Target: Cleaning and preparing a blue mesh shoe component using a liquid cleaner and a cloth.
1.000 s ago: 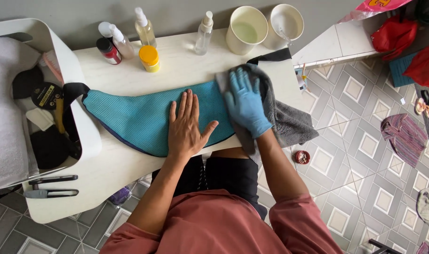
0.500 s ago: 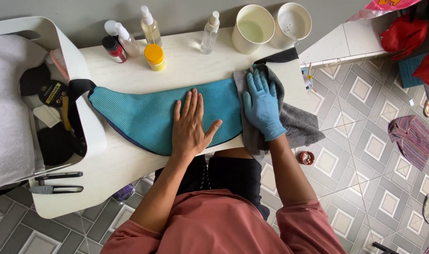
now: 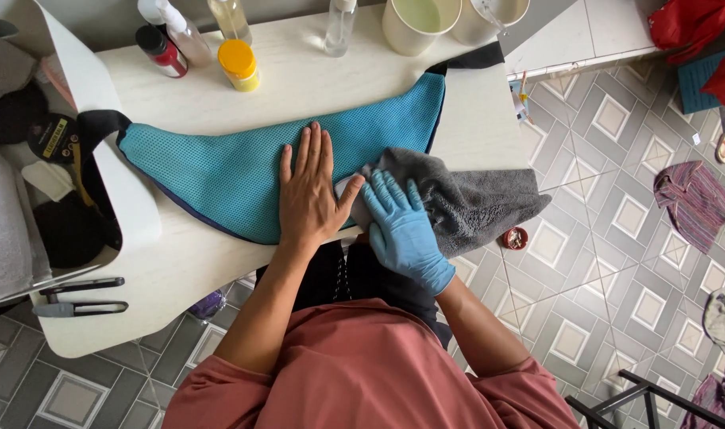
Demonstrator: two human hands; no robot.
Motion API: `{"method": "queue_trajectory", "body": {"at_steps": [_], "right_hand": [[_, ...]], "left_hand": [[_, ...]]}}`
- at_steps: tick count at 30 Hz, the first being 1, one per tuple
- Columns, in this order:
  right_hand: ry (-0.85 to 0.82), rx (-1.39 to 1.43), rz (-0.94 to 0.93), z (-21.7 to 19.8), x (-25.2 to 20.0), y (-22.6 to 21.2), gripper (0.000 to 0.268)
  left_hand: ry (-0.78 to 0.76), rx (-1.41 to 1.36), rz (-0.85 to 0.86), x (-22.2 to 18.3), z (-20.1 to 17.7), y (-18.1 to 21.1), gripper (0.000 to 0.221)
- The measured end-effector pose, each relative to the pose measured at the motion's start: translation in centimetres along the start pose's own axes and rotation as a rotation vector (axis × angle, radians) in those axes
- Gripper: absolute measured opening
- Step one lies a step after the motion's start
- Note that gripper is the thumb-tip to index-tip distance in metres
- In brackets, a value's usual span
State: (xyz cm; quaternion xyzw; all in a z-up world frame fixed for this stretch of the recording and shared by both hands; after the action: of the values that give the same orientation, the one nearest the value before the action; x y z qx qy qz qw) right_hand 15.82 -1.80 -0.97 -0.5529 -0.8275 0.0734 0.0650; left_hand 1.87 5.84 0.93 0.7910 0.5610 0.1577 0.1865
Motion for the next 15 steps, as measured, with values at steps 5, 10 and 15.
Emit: {"method": "queue_trajectory", "body": {"at_steps": [5,10,15], "right_hand": [[-0.067,0.156,-0.121,0.6,-1.4,-2.4,0.075],[0.0,0.013,0.005,1.2,-0.8,1.1,0.08],[0.003,0.0,0.053,-0.3,1.6,2.4,0.076]], "left_hand": [[0.013,-0.048,0.017,0.0,0.0,-0.1,0.092],[0.013,-0.062,0.07,-0.2,-0.3,-0.2,0.093],[0.015,-0.033,0.07,-0.1,-0.4,-0.4,0.096]]}}
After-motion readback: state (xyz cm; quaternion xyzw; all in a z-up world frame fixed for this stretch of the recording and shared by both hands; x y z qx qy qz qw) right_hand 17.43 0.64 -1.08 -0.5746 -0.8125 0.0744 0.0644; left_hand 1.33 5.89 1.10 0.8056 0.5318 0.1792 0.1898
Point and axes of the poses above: each hand's wrist, its own x-axis towards the middle knuckle, its own z-axis out of the palm, y = z × x, the point moved 6 cm from there along x, towards the middle knuckle, and after that the axes turned 1 degree about -z, right-handed, at the moved point
